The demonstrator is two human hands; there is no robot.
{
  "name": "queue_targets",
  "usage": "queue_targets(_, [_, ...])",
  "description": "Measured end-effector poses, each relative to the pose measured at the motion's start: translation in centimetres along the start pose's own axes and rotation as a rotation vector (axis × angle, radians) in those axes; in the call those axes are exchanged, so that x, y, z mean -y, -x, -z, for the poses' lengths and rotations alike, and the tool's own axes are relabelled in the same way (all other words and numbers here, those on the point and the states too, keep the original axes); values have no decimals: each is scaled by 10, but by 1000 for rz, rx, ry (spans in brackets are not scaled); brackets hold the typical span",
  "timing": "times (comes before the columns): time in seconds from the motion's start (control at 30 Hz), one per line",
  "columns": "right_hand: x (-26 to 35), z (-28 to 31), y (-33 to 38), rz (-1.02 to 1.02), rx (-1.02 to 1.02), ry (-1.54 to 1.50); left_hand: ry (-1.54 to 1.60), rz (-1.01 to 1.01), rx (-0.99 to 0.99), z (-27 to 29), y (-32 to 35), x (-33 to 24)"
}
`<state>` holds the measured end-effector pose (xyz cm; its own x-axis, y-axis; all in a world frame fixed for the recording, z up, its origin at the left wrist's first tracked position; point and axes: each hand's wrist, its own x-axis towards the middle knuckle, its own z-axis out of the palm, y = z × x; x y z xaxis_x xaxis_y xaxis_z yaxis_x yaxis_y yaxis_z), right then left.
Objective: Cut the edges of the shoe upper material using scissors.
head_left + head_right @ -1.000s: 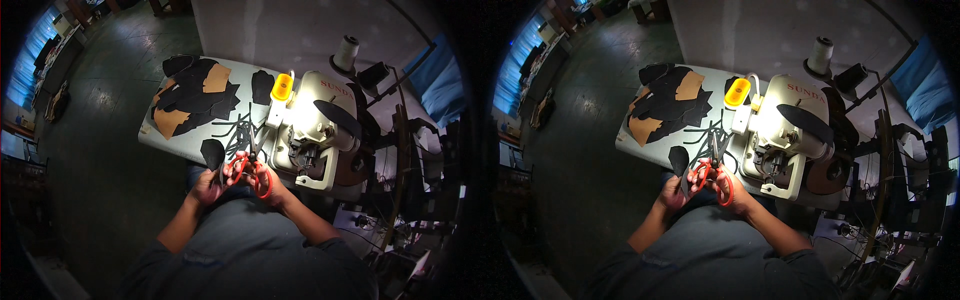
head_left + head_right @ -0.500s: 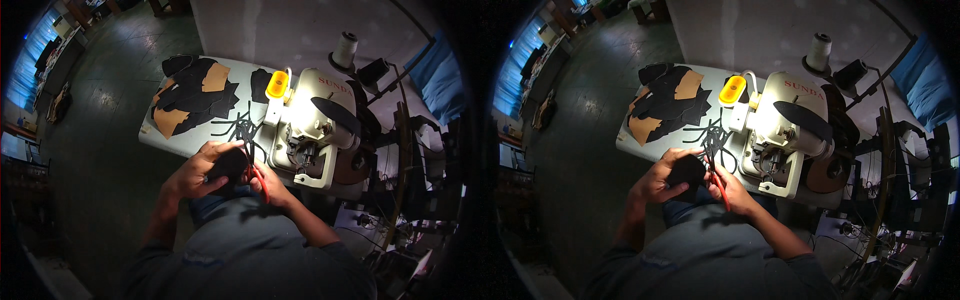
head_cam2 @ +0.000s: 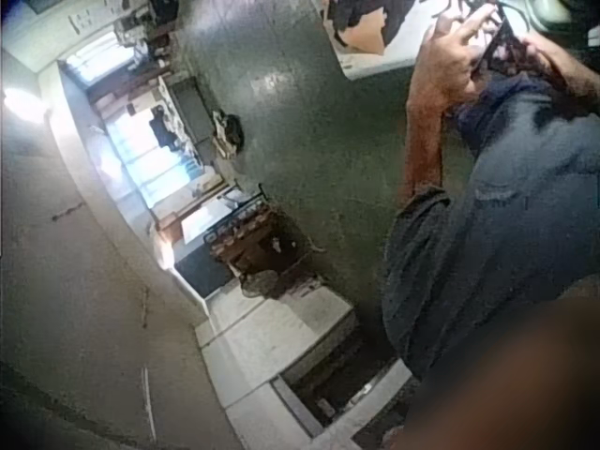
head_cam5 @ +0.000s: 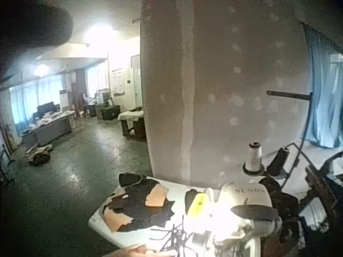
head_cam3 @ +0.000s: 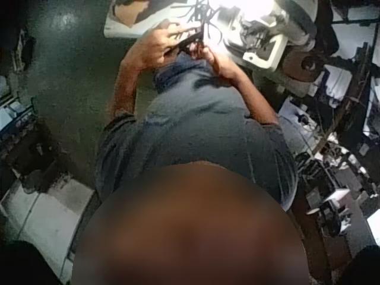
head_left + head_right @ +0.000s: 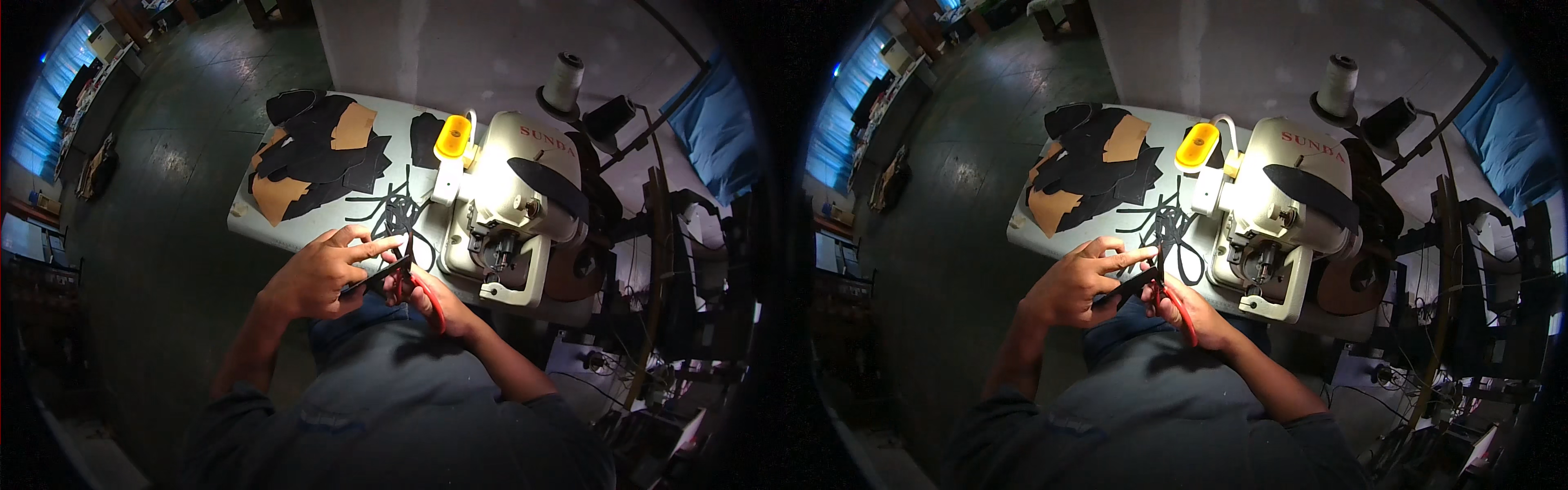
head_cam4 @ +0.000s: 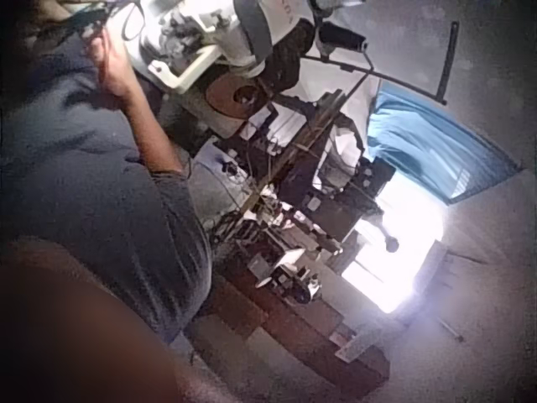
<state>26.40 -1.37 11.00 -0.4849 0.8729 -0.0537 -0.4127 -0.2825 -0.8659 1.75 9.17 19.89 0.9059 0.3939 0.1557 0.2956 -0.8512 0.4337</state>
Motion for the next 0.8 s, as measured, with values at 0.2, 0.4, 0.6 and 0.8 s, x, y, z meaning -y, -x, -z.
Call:
queue_targets(0.2, [-7,6,-3,47,12,72,167,-9,-155,-1,4,6])
queue_targets(0.4, [-23,20,-11,-133,-229,54,1093,720,-653,-58,5,17])
queue_targets(0.6, [-36,22,-10,-181,-238,117,1012,551,-972,-103,-17,36])
queue_targets(0.8, [-21,13,-6,-204,-278,555,729,739,-788,-88,-22,42])
